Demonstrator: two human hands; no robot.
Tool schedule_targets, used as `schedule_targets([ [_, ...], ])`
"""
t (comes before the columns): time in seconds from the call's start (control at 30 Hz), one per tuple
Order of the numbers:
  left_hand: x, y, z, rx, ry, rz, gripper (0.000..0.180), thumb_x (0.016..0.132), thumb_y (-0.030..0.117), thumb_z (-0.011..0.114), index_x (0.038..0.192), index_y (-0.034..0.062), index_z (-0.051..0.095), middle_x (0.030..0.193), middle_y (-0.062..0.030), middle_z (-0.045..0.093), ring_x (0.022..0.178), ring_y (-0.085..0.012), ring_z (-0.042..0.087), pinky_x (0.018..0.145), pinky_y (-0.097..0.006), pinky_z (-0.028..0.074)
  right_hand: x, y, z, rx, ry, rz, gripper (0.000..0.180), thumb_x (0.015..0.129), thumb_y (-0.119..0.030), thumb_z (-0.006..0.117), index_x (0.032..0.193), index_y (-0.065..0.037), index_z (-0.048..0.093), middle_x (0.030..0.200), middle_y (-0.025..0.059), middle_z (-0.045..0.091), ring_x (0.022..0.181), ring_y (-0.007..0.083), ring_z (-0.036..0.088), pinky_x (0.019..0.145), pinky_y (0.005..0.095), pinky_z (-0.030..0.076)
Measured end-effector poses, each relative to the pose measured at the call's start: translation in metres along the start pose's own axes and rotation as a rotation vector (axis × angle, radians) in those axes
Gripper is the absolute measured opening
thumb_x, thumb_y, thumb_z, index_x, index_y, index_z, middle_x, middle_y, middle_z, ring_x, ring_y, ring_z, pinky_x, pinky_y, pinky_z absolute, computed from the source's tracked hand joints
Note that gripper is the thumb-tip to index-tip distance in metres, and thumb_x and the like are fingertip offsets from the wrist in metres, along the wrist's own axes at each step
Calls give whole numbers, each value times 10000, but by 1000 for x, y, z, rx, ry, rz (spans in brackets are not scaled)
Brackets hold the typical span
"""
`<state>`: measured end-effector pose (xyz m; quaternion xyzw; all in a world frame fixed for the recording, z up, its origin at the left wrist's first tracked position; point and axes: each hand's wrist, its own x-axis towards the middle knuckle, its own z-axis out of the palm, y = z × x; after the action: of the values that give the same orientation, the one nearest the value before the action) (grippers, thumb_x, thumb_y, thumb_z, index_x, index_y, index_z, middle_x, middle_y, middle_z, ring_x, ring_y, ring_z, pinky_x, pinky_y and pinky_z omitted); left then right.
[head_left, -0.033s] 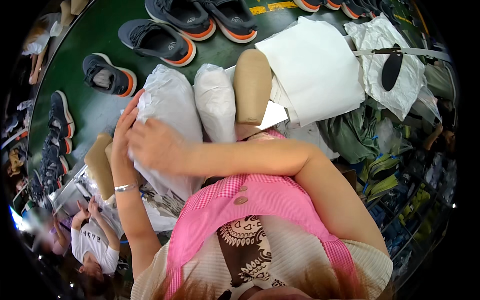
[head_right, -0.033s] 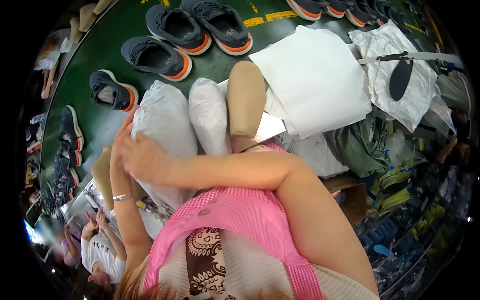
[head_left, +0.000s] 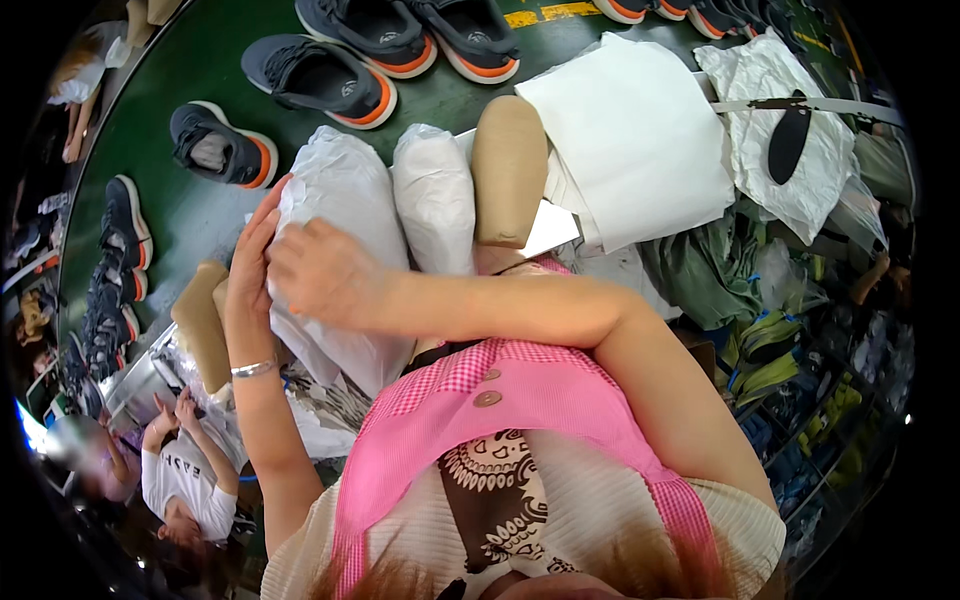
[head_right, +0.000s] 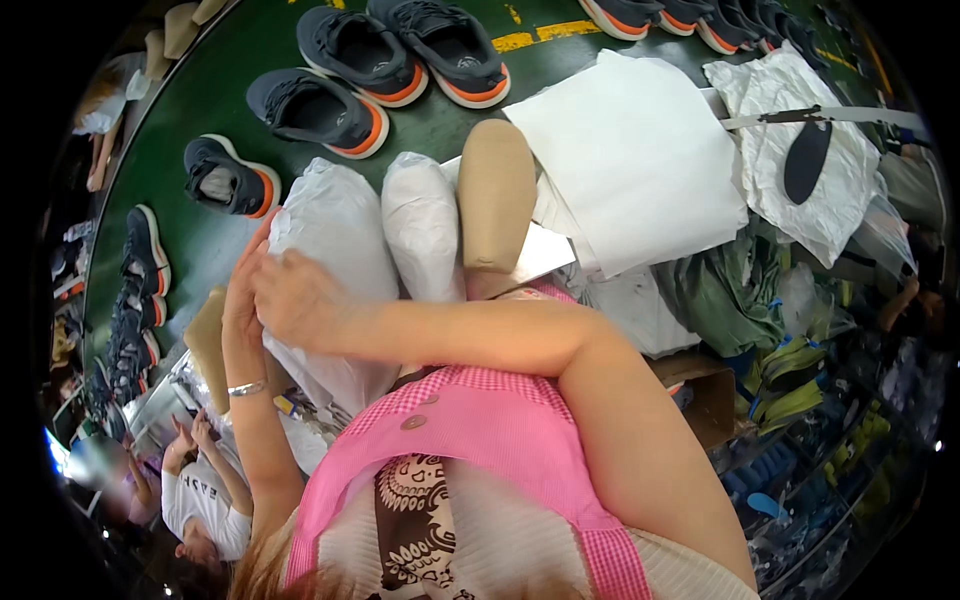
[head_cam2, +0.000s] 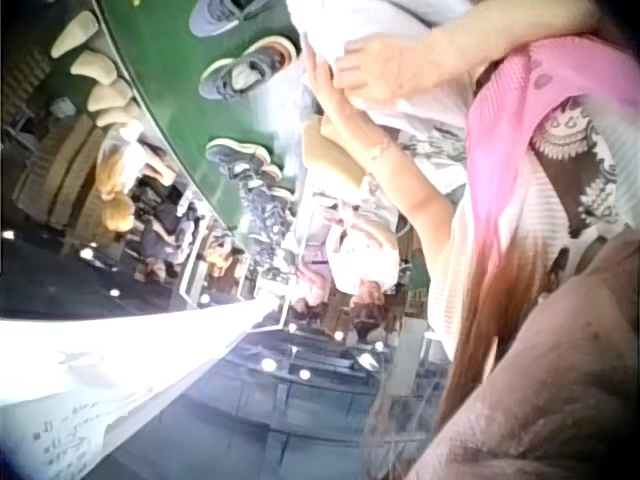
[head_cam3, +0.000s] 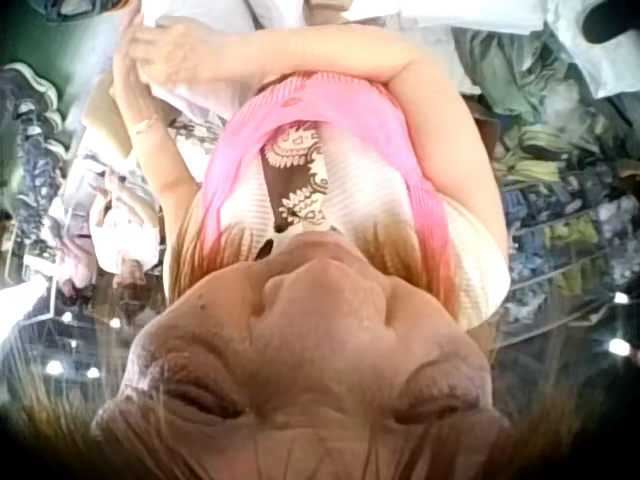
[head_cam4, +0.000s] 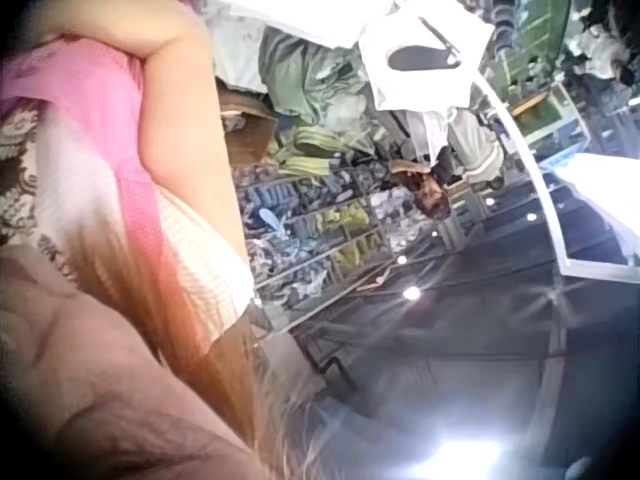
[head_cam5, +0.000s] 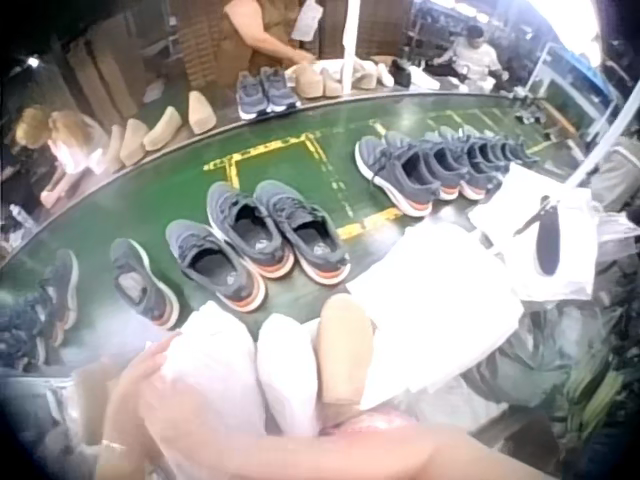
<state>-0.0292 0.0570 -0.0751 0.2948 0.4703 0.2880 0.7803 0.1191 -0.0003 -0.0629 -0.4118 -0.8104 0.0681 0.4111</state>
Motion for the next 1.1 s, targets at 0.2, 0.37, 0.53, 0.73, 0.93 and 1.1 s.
schedule_targets([
  [0.2,-4,1,12,201,108,75,414,968,137,456,1363,13,440,1317,-86,516,1174,-160,510,987,-274,405,2,-8,-8,119,69,50,282,598,-191,685,808,-30,585,815,96,554,793,236,540,691,347,452],
  [0.37,-4,-1,14,300,183,109,457,983,256,434,1388,45,424,1302,-63,526,1161,-152,508,1006,-294,381,2,8,-7,251,6,114,387,602,-188,756,884,-10,559,796,120,588,747,284,578,648,389,463],
  [0.53,-18,-4,13,207,109,192,543,980,405,386,1411,74,400,1341,-80,475,1220,-176,461,1043,-322,337,14,38,-30,764,-475,474,405,687,-224,764,934,-4,530,825,162,633,776,311,623,670,394,475],
  [0.73,-8,-10,17,-3,81,169,563,961,381,446,1409,47,380,1350,-125,465,1227,-220,466,1035,-339,350,20,51,-48,1085,-318,581,435,678,-253,776,973,-44,534,823,111,645,769,281,632,687,363,482],
  [0.93,-9,2,24,148,175,249,584,927,348,536,1388,19,393,1317,-141,501,1200,-225,496,1025,-343,365,25,96,-131,1176,-54,867,400,774,-267,777,1049,-61,573,892,14,631,831,61,567,732,214,443],
  [1.1,-1,28,71,642,203,667,608,899,319,611,1371,-4,404,1290,-154,531,1177,-228,522,1016,-346,377,-13,137,-151,1509,304,968,340,841,-157,704,1103,6,560,946,70,656,862,113,600,805,227,456],
])
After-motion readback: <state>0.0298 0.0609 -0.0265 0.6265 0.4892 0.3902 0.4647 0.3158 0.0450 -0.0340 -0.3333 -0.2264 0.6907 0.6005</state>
